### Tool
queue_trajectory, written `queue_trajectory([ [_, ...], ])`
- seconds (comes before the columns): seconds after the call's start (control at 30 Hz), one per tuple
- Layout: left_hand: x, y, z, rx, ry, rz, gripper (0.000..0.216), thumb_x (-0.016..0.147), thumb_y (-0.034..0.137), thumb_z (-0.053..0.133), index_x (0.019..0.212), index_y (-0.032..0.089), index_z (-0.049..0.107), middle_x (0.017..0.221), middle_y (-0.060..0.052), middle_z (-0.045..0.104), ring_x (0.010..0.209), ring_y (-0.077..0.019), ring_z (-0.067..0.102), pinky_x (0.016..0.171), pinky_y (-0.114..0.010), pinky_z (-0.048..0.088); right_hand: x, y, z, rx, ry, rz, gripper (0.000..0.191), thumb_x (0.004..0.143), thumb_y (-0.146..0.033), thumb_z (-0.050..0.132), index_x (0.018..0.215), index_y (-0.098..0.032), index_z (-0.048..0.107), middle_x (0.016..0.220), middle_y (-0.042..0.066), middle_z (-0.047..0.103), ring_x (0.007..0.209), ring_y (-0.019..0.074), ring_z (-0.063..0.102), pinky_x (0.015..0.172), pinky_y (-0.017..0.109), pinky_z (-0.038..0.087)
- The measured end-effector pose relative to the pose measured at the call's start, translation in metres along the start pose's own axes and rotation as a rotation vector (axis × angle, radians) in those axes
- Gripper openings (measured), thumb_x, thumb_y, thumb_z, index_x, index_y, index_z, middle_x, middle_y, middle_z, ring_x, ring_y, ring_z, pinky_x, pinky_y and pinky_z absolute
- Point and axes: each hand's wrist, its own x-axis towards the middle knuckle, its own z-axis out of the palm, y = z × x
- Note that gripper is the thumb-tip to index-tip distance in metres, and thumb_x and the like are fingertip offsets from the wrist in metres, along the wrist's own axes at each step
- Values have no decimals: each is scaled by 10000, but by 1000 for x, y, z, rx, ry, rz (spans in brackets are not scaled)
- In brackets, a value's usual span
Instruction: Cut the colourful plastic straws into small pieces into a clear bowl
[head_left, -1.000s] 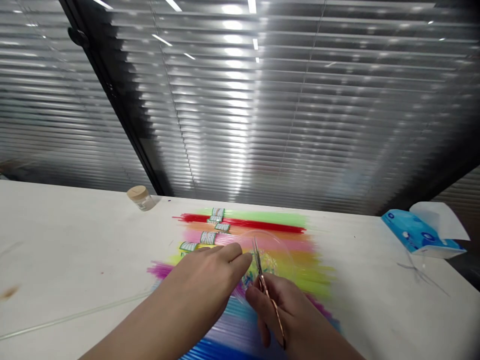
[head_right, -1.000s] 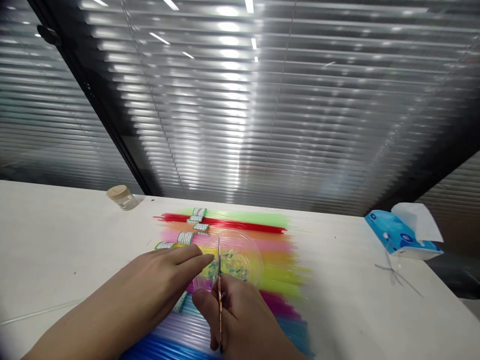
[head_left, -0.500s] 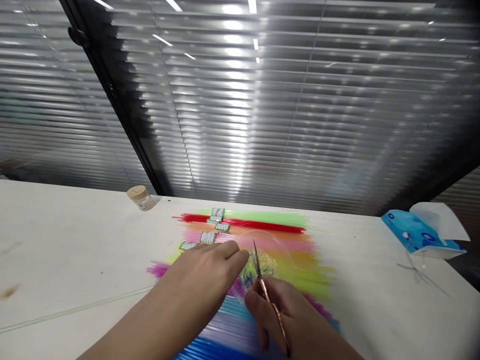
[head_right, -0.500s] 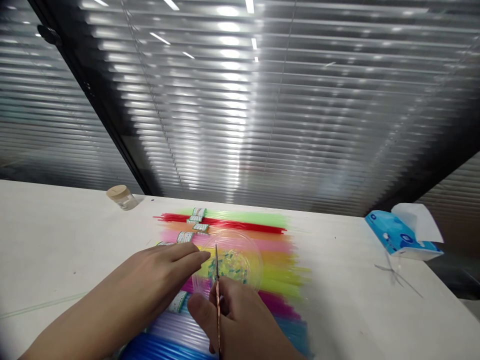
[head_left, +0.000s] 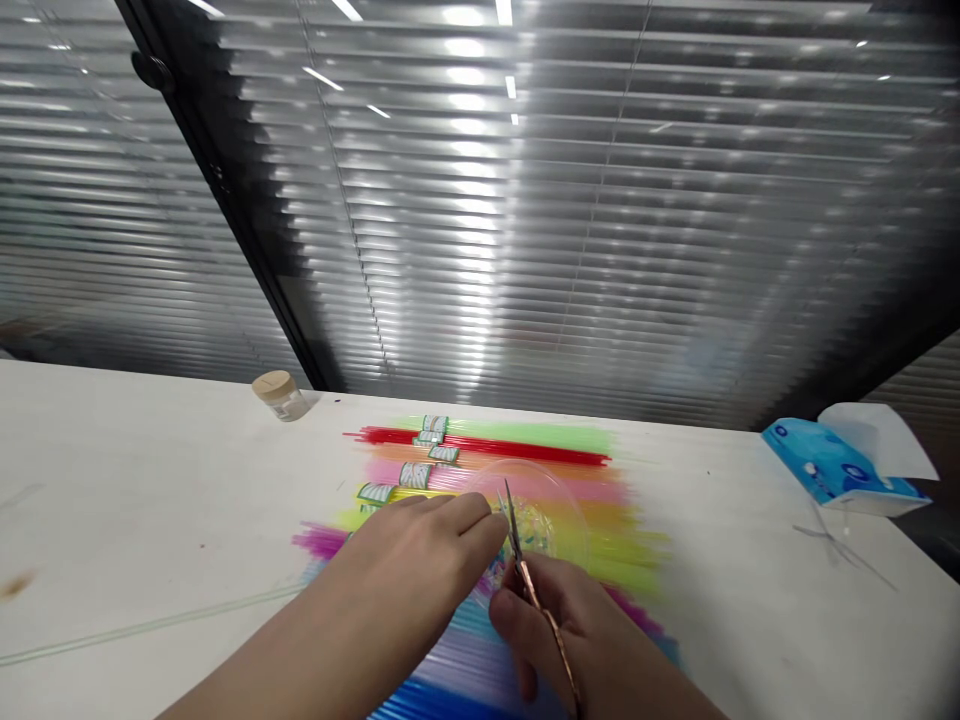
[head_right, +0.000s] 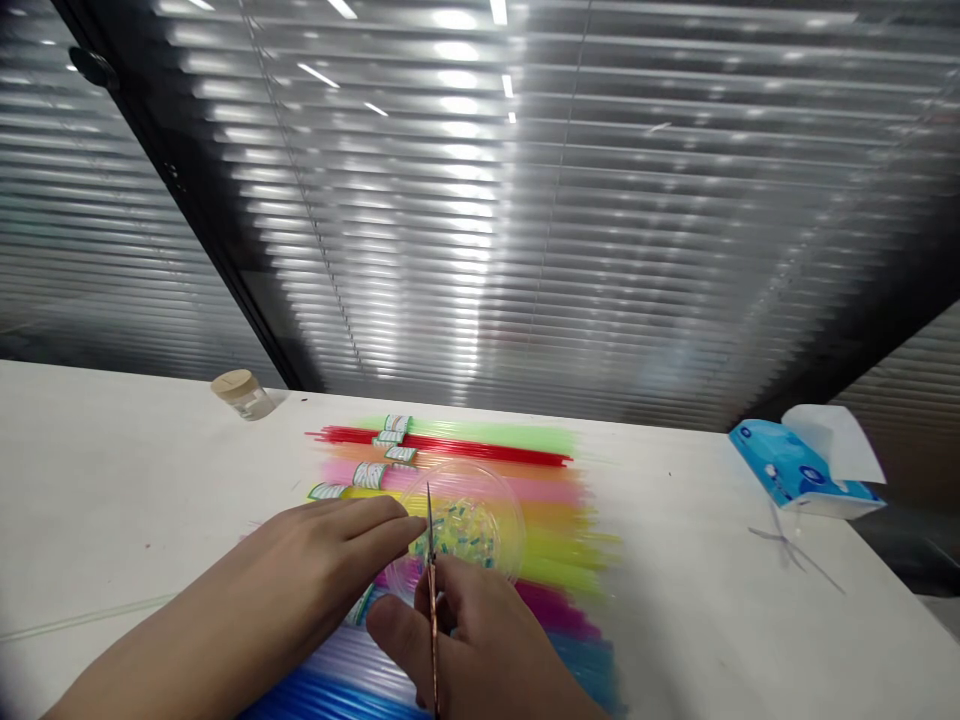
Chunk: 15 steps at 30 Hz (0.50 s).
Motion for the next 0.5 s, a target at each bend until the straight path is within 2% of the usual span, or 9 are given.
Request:
queue_trajectory([
  [0.27, 0, -2, 3, 23, 20, -11, 320, 948, 27, 465, 1074, 247, 660, 1000, -25, 701, 786, -191, 646, 696, -296, 449, 2, 4, 2, -5, 15, -7, 638, 911, -840, 493, 753, -221, 490, 705, 4, 576, 671, 182, 516, 653, 307, 396],
  [0.5, 1, 1, -4, 76, -90, -110, 323, 893, -9, 425, 975, 210, 647, 971, -60, 695, 774, -219, 666, 680, -316, 478, 0, 2, 1, -4, 36, 22, 612, 922, -810, 525, 761, -220, 495, 693, 3, 594, 670, 182, 530, 650, 303, 392],
])
